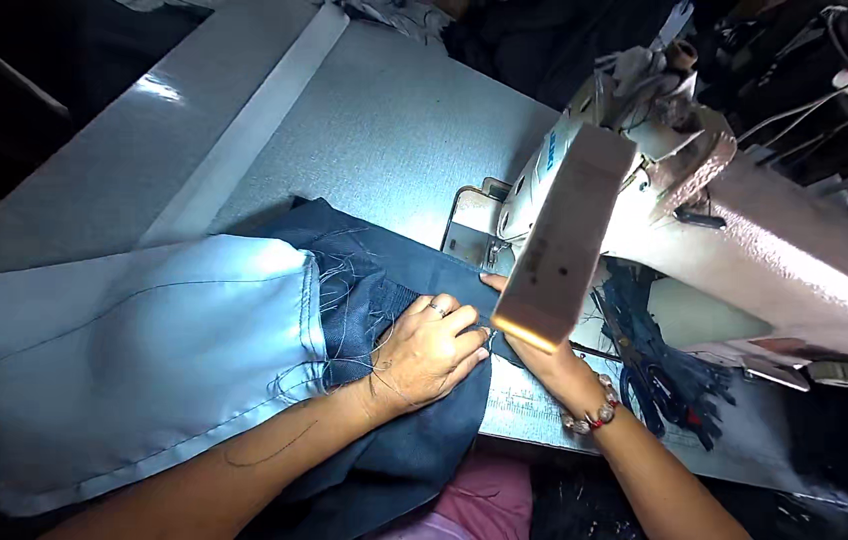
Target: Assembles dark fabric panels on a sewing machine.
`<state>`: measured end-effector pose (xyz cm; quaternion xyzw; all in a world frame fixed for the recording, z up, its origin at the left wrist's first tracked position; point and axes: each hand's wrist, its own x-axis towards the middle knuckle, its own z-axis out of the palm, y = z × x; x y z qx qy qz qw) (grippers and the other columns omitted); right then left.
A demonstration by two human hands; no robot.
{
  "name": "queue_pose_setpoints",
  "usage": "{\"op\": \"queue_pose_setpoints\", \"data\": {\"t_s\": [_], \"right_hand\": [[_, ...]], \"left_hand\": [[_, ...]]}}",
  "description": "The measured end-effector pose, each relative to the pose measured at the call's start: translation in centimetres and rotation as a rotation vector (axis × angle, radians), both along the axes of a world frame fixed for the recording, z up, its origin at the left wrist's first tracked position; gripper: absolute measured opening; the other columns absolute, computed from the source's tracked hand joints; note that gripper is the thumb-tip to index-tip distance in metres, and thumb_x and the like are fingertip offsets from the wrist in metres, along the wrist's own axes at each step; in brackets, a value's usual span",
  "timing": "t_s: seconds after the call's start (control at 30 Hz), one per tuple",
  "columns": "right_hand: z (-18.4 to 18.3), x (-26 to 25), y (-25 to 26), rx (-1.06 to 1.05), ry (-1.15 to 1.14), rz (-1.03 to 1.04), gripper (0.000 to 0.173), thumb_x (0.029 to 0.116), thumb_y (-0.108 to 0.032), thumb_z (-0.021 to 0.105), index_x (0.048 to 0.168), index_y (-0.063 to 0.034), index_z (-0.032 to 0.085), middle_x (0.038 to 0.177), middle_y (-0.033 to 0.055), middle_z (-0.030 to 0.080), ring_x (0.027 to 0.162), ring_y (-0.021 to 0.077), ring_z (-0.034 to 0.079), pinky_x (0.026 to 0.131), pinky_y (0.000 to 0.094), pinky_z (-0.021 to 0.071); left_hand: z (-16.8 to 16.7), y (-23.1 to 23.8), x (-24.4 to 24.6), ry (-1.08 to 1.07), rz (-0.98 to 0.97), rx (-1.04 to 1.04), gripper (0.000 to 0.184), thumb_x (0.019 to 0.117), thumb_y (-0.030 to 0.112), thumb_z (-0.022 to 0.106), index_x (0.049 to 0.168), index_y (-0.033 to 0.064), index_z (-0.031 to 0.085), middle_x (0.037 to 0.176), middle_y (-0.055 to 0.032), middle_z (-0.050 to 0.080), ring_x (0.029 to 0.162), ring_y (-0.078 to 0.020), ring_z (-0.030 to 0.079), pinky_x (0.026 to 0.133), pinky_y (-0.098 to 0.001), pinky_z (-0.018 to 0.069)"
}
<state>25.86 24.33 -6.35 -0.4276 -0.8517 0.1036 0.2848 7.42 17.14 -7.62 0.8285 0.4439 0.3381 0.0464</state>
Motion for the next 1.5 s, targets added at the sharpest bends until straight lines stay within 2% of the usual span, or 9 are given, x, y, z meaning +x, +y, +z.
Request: {"op": "queue_pose_setpoints", "data": {"t_s": [0.13, 0.37, 0.57, 0.7, 0.8, 1.07, 1.2, 1.3, 1.5], "right_hand": [[0.1, -0.5, 1.2, 0.095, -0.035, -0.045, 0.036, 0.0894, -0.003, 0.057, 0.108, -0.0218, 0.082, 0.082, 0.0085, 0.065, 0.078, 0.0232, 0.063, 0.07, 0.0438, 0.0494], [0.1, -0.5, 2.7, 0.116, -0.03, -0.059, 0.028, 0.0851, 0.0, 0.059, 0.095, -0.0126, 0.082, 0.097, 0.0152, 0.076, 0.097, 0.0332, 0.071, 0.086, 0.0535, 0.0523], [1.1, 0.8, 1.5, -0.026, -0.106, -0.165, 0.027, 0.0979, -0.016, 0.056, 0.113, -0.0056, 0.076, 0.11, 0.017, 0.073, 0.107, 0.0359, 0.068, 0.094, 0.0563, 0.051], [4.9, 0.2, -1.1, -0.384, -0.125, -0.103, 0.06, 0.095, -0.032, 0.069, 0.145, -0.0018, 0.053, 0.121, 0.0225, 0.067, 0.114, 0.0384, 0.064, 0.096, 0.0609, 0.0482], [7.6, 0.1, -1.8, -0.548, -0.145, -0.098, 0.055, 0.089, -0.026, 0.079, 0.133, 0.0008, 0.06, 0.106, 0.0254, 0.067, 0.1, 0.0424, 0.064, 0.087, 0.0627, 0.0476], [8.2, -0.3, -1.6, -0.525, -0.154, -0.033, 0.018, 0.0877, -0.014, 0.078, 0.094, -0.0021, 0.067, 0.096, 0.0215, 0.064, 0.096, 0.0405, 0.06, 0.08, 0.0603, 0.0434], [9.0, -0.4, -2.2, -0.511, -0.165, 0.024, 0.032, 0.0871, -0.01, 0.078, 0.116, -0.0044, 0.065, 0.091, 0.0187, 0.068, 0.084, 0.036, 0.064, 0.074, 0.0588, 0.046], [8.3, -0.4, -2.4, -0.252, -0.229, 0.106, 0.012, 0.0852, -0.008, 0.078, 0.097, -0.0069, 0.076, 0.088, 0.0127, 0.068, 0.085, 0.0316, 0.065, 0.079, 0.0595, 0.0441], [4.0, -0.2, -2.4, 0.184, -0.215, 0.084, 0.008, 0.086, -0.011, 0.073, 0.084, -0.0119, 0.08, 0.083, 0.0064, 0.073, 0.085, 0.0292, 0.067, 0.08, 0.0525, 0.043]], "left_hand": [[0.0, 0.0, 0.1, -0.021, 0.005, -0.007, 0.042, 0.1057, 0.031, 0.041, 0.105, 0.0121, 0.079, 0.096, -0.0077, 0.072, 0.09, -0.0272, 0.065, 0.081, -0.0418, 0.0495], [0.2, -0.1, 0.2, 0.002, 0.009, -0.004, 0.042, 0.1048, 0.029, 0.041, 0.102, 0.0107, 0.078, 0.097, -0.0087, 0.072, 0.097, -0.0289, 0.066, 0.088, -0.0447, 0.0488], [0.4, -0.1, 0.5, -0.003, 0.045, 0.023, 0.037, 0.1014, 0.025, 0.046, 0.095, 0.0125, 0.08, 0.135, -0.0095, 0.067, 0.144, -0.0385, 0.045, 0.118, -0.0639, 0.0268], [1.1, -0.4, 0.5, 0.049, 0.078, 0.016, 0.032, 0.0979, 0.024, 0.051, 0.09, 0.016, 0.081, 0.153, -0.0095, 0.054, 0.15, -0.0436, 0.034, 0.115, -0.0752, 0.0168], [1.5, -0.6, 0.3, 0.089, 0.111, 0.01, 0.029, 0.0952, 0.025, 0.055, 0.091, 0.0193, 0.083, 0.155, -0.0127, 0.051, 0.15, -0.0498, 0.03, 0.111, -0.0816, 0.0102], [1.3, -0.3, 0.3, 0.097, 0.125, 0.019, 0.026, 0.0931, 0.025, 0.057, 0.094, 0.0212, 0.083, 0.151, -0.0179, 0.054, 0.148, -0.0555, 0.028, 0.109, -0.0835, 0.0095], [1.2, 0.1, 0.3, 0.096, 0.128, 0.018, 0.025, 0.0939, 0.027, 0.058, 0.096, 0.0223, 0.082, 0.151, -0.0189, 0.054, 0.149, -0.0562, 0.027, 0.111, -0.0822, 0.0064], [1.1, 0.7, 0.1, 0.103, 0.128, 0.027, 0.023, 0.0932, 0.026, 0.061, 0.091, 0.0199, 0.082, 0.149, -0.0159, 0.056, 0.149, -0.0532, 0.028, 0.113, -0.0804, 0.0061], [0.5, 2.2, -0.3, 0.097, 0.095, 0.11, 0.021, 0.0929, 0.018, 0.058, 0.081, 0.0127, 0.074, 0.096, -0.0094, 0.072, 0.118, -0.0371, 0.06, 0.108, -0.0658, 0.0269]]}}
